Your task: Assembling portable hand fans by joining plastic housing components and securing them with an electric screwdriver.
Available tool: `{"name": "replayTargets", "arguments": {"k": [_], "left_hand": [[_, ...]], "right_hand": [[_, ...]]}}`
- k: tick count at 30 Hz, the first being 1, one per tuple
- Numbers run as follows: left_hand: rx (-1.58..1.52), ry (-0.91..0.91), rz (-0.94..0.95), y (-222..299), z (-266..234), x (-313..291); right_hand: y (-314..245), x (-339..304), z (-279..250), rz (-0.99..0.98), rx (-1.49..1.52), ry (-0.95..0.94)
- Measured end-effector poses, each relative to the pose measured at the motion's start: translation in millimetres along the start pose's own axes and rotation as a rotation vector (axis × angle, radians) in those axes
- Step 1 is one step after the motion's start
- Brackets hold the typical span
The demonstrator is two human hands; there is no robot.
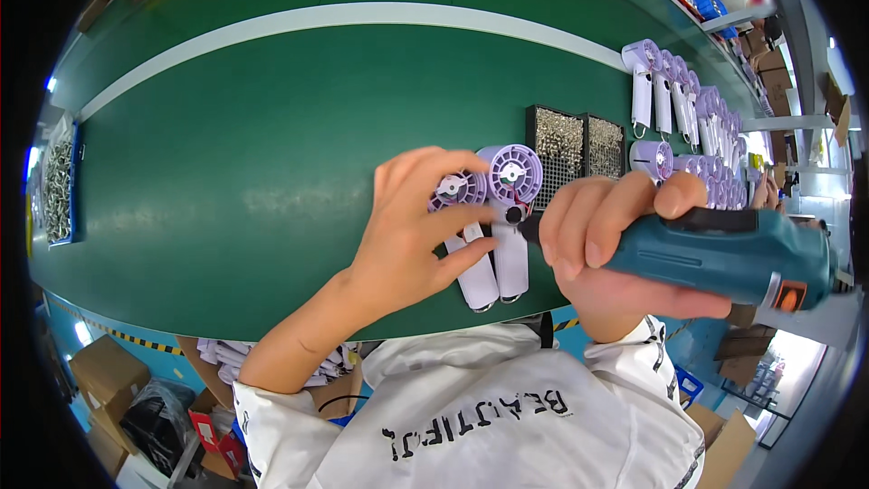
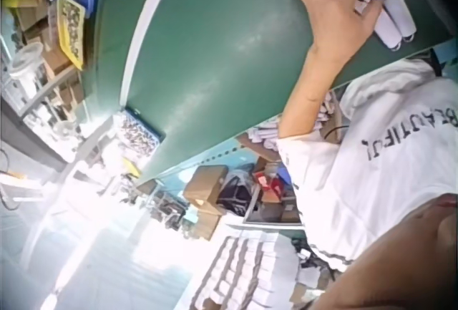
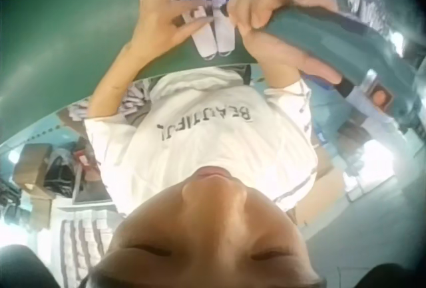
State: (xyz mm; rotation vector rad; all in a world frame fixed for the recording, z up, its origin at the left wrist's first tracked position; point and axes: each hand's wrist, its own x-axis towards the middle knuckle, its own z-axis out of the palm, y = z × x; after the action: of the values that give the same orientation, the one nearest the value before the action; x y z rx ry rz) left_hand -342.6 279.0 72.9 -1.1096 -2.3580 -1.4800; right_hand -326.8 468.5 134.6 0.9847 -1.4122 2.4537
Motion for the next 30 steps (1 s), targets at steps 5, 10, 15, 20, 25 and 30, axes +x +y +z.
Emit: {"name": "replayTargets", "arguments": {"k": [5,10,15,20,25,30], "left_hand": [[-0.021,0.054,-0.17,-8.0,-2.7,-3.2],[-0.106,0.0,-0.292,-12.8,3.3,-3.2],[-0.08,-0.084,-0.267,-12.7,3.4,-1.6],[-0.208,-0.041,-0.347,-15.1,16.4,-1.8],[-0.259,-0.043,-0.391,-13.3,15.8,-12.7],[-0.276,-0.054,-0.376,-6.1,14.0,-8.0]], "right_hand": [[14.8,6.5,0.9,-0.146,-0.011,0.081],[27.3,6.1,-12.6,-0.087,-0.131,0.058],[40.4,7.8,-10.5,-0.133,-0.037,0.208],[51.4,-7.9,-3.6,0.194,-0.383,0.424],[70.1,-12.5,-5.2,0.139,-0.11,0.329],[52.6,-7.4,-1.1,0.225,-0.312,0.235]]}}
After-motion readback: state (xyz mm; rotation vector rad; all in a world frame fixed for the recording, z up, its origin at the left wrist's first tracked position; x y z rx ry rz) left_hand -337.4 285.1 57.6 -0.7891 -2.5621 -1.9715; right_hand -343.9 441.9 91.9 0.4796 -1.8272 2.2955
